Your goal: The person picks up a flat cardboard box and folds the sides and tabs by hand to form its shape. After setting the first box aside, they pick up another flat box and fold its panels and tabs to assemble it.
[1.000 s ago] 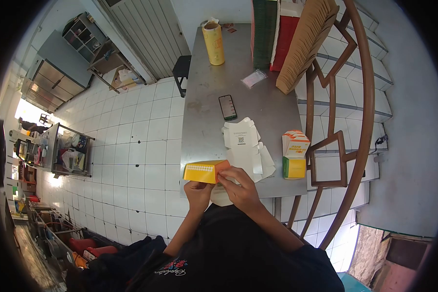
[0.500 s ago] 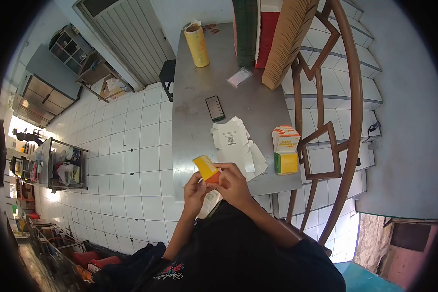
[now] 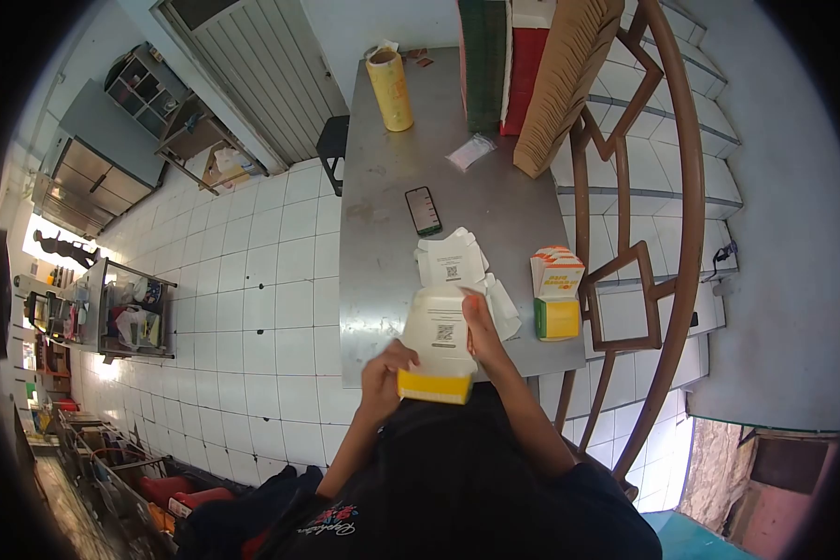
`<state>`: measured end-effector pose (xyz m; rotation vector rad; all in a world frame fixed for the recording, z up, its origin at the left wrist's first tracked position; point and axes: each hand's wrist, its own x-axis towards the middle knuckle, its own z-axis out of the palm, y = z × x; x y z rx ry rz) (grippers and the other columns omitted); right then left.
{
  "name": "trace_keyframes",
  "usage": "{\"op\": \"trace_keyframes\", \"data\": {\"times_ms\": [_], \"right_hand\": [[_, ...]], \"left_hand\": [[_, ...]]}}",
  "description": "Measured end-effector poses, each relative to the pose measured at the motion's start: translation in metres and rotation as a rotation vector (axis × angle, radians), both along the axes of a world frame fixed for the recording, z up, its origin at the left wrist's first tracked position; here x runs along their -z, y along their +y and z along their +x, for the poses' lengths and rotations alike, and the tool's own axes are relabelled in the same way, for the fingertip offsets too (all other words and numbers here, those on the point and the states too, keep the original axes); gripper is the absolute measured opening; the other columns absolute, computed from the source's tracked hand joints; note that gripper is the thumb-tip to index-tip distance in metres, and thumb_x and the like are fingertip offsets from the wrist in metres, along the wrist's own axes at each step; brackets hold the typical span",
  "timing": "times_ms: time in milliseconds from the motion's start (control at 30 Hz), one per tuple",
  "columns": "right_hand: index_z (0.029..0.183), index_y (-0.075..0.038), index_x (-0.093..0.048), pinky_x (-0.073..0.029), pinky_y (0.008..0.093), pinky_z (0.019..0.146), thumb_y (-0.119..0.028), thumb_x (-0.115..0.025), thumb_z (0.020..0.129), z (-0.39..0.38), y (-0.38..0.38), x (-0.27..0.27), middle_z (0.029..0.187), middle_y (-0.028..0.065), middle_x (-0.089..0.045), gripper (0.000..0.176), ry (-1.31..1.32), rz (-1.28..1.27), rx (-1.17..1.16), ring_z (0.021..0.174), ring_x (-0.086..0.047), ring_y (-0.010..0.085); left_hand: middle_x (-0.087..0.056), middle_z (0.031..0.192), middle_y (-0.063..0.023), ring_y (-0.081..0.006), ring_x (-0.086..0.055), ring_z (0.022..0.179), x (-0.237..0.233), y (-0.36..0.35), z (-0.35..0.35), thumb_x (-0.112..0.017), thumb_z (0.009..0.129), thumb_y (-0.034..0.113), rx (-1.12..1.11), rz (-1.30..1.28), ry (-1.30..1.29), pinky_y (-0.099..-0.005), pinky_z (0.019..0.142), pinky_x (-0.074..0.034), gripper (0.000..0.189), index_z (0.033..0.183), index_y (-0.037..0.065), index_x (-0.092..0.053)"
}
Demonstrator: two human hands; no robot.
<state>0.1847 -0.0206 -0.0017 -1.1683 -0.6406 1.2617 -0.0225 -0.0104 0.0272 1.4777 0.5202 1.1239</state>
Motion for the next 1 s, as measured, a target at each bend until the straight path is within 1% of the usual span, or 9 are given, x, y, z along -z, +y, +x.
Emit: {"op": "trace_keyframes", "data": {"times_ms": [133, 233, 300, 433, 533, 600, 833, 967, 1000], "right_hand": [[0.137, -0.004, -0.052, -0.053, 0.0282, 0.087, -0.038, -0.046, 0.111, -0.005, -0.002, 0.006, 0.115, 0.0050, -0.064, 0.044, 0.036, 0.016, -0.090, 0.101, -0.063, 0.0113], [0.124, -0.002, -0.058, -0.054, 0.0257, 0.078, -0.032, -0.052, 0.110, -0.010, -0.002, -0.002, 0.100, 0.0020, -0.067, 0.034, -0.067, 0.064, -0.004, 0.087, -0.063, 0.0094], [0.115, -0.002, -0.061, -0.052, 0.0250, 0.073, -0.028, -0.054, 0.109, -0.018, -0.005, -0.008, 0.092, 0.0003, -0.066, 0.028, -0.102, 0.106, 0.081, 0.080, -0.061, 0.0085], [0.086, -0.001, -0.053, -0.039, 0.0305, 0.052, -0.022, -0.066, 0.102, -0.035, -0.015, -0.032, 0.060, 0.0056, -0.047, 0.028, -0.617, 0.179, -0.036, 0.056, -0.043, 0.0099], [0.084, -0.002, -0.053, -0.040, 0.0311, 0.052, -0.021, -0.070, 0.099, -0.043, -0.017, -0.052, 0.060, 0.0073, -0.050, 0.030, -0.708, 0.303, -0.109, 0.054, -0.046, 0.0126], [0.082, -0.002, -0.053, -0.042, 0.0335, 0.052, -0.021, -0.072, 0.097, -0.045, -0.022, -0.080, 0.061, 0.0093, -0.052, 0.031, -0.712, 0.348, -0.273, 0.053, -0.050, 0.0156], [0.086, -0.001, -0.055, -0.043, 0.0304, 0.055, -0.026, -0.063, 0.103, -0.027, -0.006, -0.094, 0.070, 0.0086, -0.056, 0.031, -0.803, 0.304, -0.108, 0.056, -0.050, 0.0144], [0.082, 0.001, -0.053, -0.042, 0.0314, 0.057, -0.030, -0.060, 0.105, -0.021, -0.001, -0.082, 0.065, 0.0063, -0.048, 0.039, -0.629, 0.399, -0.198, 0.060, -0.047, 0.0142], [0.081, 0.002, -0.053, -0.042, 0.0317, 0.058, -0.030, -0.058, 0.106, -0.020, -0.001, -0.083, 0.065, 0.0065, -0.048, 0.040, -0.571, 0.420, -0.247, 0.061, -0.046, 0.0138]], "left_hand": [[-0.064, 0.096, -0.0112, -0.0254, -0.061, 0.088, -0.021, 0.001, -0.003, -0.049, 0.082, -0.020, 0.267, 0.227, 0.154, -0.0330, 0.078, -0.048, 0.031, 0.098, 0.004, -0.061], [-0.064, 0.094, -0.0100, -0.0243, -0.061, 0.090, -0.051, 0.001, 0.001, -0.056, 0.092, -0.007, -0.011, 0.580, 0.357, -0.0339, 0.080, -0.049, 0.016, 0.102, 0.003, -0.062], [-0.064, 0.092, -0.0083, -0.0211, -0.061, 0.090, -0.053, 0.001, 0.000, -0.056, 0.105, 0.015, -0.551, 0.262, 0.203, -0.0352, 0.080, -0.049, 0.015, 0.108, 0.002, -0.060], [-0.063, 0.089, -0.0092, -0.0174, -0.061, 0.083, -0.045, 0.024, 0.000, -0.049, 0.110, 0.034, -0.471, -0.186, 0.170, -0.0337, 0.075, -0.050, 0.035, 0.116, 0.000, -0.050], [-0.061, 0.086, -0.0127, -0.0129, -0.057, 0.068, -0.026, 0.032, -0.003, -0.044, 0.110, 0.043, -0.425, -0.068, 0.327, -0.0279, 0.064, -0.046, 0.041, 0.118, 0.002, -0.039], [-0.061, 0.087, -0.0112, -0.0127, -0.057, 0.071, -0.035, 0.030, -0.003, -0.039, 0.110, 0.048, -0.370, -0.176, 0.355, -0.0280, 0.066, -0.047, 0.046, 0.117, 0.003, -0.040], [-0.053, 0.082, 0.0009, -0.0088, -0.050, 0.077, -0.052, 0.045, 0.002, -0.009, 0.106, 0.066, -0.119, -0.378, 0.157, -0.0236, 0.074, -0.043, 0.073, 0.094, 0.007, -0.051], [-0.039, 0.075, 0.0034, -0.0058, -0.039, 0.072, -0.046, 0.044, 0.007, -0.032, 0.110, 0.056, -0.235, -0.167, 0.250, -0.0238, 0.064, -0.037, 0.059, 0.080, 0.007, -0.044], [-0.039, 0.071, 0.0028, -0.0063, -0.037, 0.069, -0.046, 0.044, 0.007, -0.049, 0.108, 0.047, -0.276, -0.155, 0.214, -0.0250, 0.059, -0.035, 0.053, 0.077, 0.005, -0.045]]}}
